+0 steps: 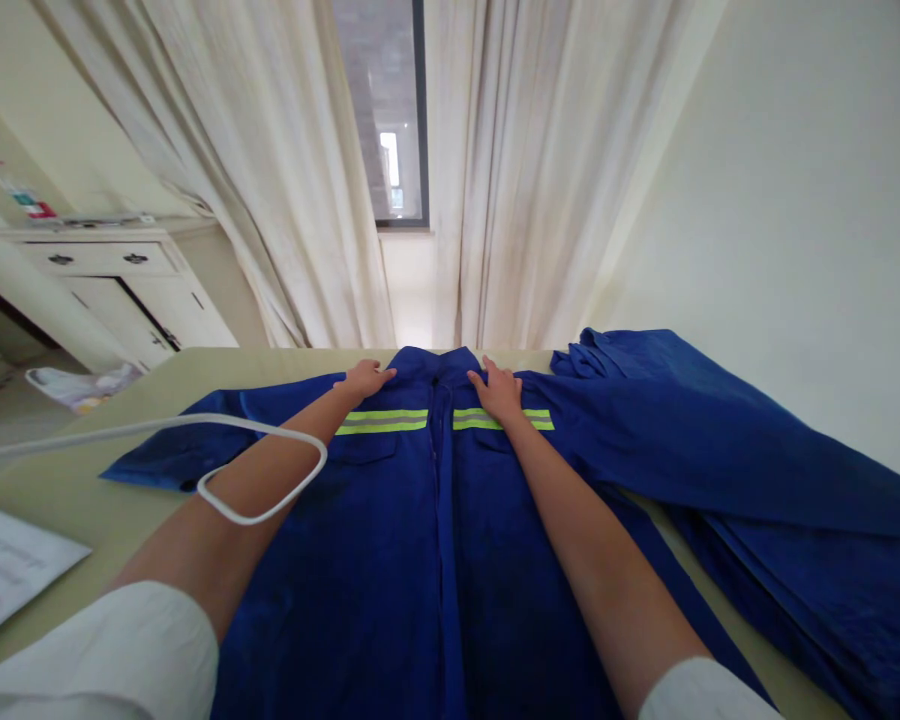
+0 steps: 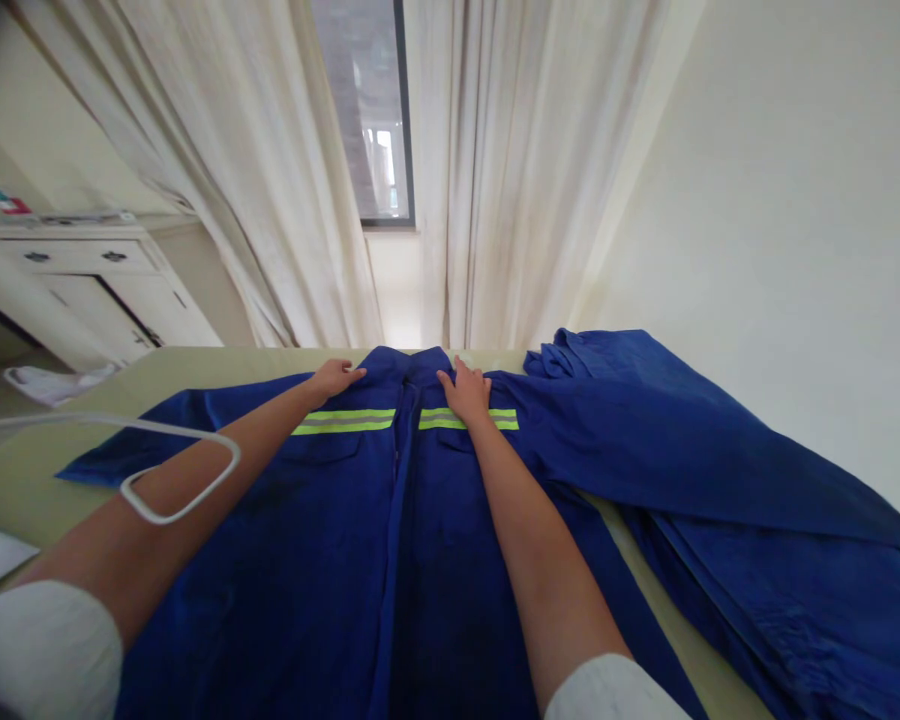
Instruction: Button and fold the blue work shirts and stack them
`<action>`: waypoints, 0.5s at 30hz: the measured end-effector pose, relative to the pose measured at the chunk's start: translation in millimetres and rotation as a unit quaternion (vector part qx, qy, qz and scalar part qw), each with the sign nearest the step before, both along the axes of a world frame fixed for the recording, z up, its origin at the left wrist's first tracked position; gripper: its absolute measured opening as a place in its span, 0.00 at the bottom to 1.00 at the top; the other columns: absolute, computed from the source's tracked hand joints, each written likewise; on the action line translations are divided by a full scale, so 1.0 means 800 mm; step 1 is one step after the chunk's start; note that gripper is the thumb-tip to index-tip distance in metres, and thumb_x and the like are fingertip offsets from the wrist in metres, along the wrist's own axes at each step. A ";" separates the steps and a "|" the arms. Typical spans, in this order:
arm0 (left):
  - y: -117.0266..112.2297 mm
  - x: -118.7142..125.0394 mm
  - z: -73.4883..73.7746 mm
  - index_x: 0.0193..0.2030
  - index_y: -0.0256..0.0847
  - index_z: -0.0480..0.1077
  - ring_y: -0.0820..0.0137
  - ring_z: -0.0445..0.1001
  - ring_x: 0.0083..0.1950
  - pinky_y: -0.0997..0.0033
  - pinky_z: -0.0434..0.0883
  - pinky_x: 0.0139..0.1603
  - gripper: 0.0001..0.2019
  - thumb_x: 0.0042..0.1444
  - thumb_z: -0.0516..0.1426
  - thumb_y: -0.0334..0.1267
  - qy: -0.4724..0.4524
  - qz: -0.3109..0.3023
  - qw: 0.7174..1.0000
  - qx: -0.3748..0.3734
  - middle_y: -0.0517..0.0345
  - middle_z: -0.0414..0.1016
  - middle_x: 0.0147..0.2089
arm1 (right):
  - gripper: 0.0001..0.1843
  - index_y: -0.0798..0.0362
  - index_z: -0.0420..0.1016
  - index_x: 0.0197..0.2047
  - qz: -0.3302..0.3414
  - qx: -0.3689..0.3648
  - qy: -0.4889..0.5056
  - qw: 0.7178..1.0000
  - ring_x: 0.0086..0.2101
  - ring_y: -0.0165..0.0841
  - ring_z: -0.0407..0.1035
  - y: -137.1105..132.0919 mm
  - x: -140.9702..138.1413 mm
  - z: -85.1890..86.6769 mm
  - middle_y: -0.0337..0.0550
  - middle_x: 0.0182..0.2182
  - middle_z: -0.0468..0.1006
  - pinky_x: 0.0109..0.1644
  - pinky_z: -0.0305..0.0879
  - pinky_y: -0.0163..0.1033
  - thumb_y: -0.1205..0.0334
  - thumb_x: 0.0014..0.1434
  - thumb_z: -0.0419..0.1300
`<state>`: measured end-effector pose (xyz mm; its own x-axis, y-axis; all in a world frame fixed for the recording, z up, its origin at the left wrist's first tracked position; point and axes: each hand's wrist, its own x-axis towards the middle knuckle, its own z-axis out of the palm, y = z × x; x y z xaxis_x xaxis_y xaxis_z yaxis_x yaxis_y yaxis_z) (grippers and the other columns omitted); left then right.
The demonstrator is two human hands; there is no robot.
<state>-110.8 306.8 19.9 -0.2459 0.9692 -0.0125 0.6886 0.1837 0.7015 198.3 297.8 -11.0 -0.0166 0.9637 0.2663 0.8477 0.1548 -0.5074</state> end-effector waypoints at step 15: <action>-0.008 0.033 0.035 0.48 0.40 0.77 0.56 0.82 0.48 0.61 0.77 0.49 0.24 0.48 0.71 0.50 -0.119 -0.057 0.985 0.108 0.50 0.85 0.43 | 0.76 0.65 0.39 0.80 -0.058 0.013 -0.022 0.998 0.66 0.64 0.58 -0.032 -0.056 0.012 0.77 0.67 0.64 0.70 0.41 0.65 0.20 0.50 0.65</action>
